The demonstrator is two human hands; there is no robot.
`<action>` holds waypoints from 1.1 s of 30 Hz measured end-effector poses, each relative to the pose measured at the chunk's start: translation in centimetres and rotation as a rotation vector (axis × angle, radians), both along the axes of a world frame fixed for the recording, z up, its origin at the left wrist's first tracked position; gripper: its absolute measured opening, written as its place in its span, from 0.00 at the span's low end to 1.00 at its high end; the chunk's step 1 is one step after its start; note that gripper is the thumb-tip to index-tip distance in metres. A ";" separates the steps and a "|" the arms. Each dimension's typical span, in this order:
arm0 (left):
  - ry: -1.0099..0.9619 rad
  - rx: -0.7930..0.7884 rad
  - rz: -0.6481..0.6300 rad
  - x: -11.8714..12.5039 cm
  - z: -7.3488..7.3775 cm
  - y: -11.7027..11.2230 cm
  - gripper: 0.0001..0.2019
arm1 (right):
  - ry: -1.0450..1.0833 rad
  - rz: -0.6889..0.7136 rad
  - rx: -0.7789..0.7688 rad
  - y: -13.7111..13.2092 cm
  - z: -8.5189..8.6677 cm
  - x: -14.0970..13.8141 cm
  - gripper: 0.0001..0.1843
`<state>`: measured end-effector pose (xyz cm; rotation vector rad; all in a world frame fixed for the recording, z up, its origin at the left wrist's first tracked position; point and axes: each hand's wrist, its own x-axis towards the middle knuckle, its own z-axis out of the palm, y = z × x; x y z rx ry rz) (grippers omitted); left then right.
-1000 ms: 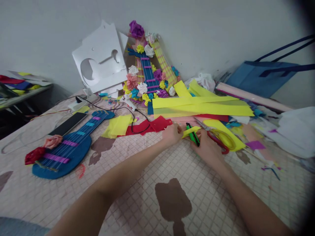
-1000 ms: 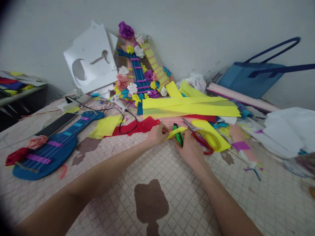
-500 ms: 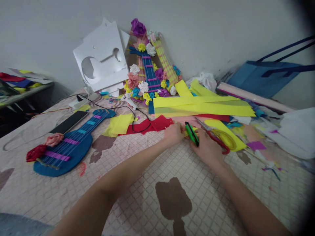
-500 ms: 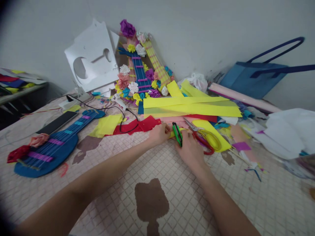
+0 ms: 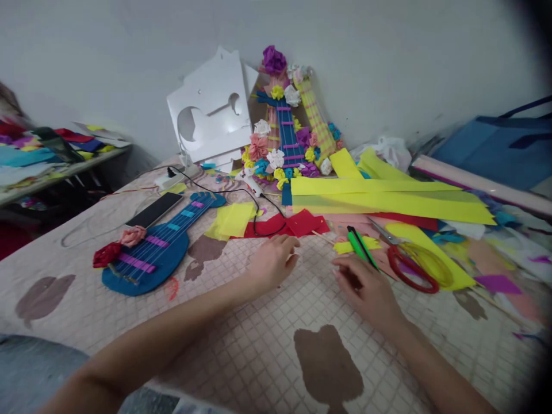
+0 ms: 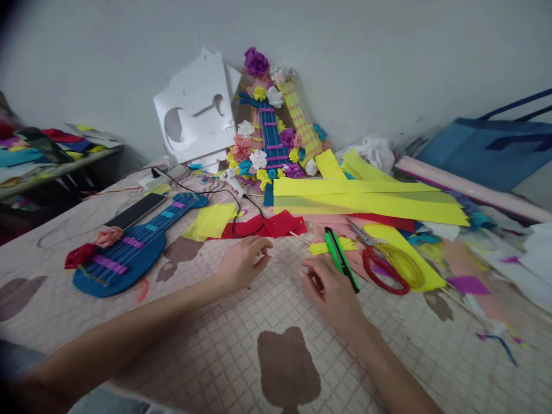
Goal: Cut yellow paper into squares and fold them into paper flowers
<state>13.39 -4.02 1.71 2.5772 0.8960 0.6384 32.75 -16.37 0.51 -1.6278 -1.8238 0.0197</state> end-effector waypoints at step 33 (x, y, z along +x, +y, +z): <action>0.168 0.438 -0.169 -3.8 0.3 -3.8 0.07 | -0.015 0.191 -0.024 1.8 -1.7 -4.8 0.19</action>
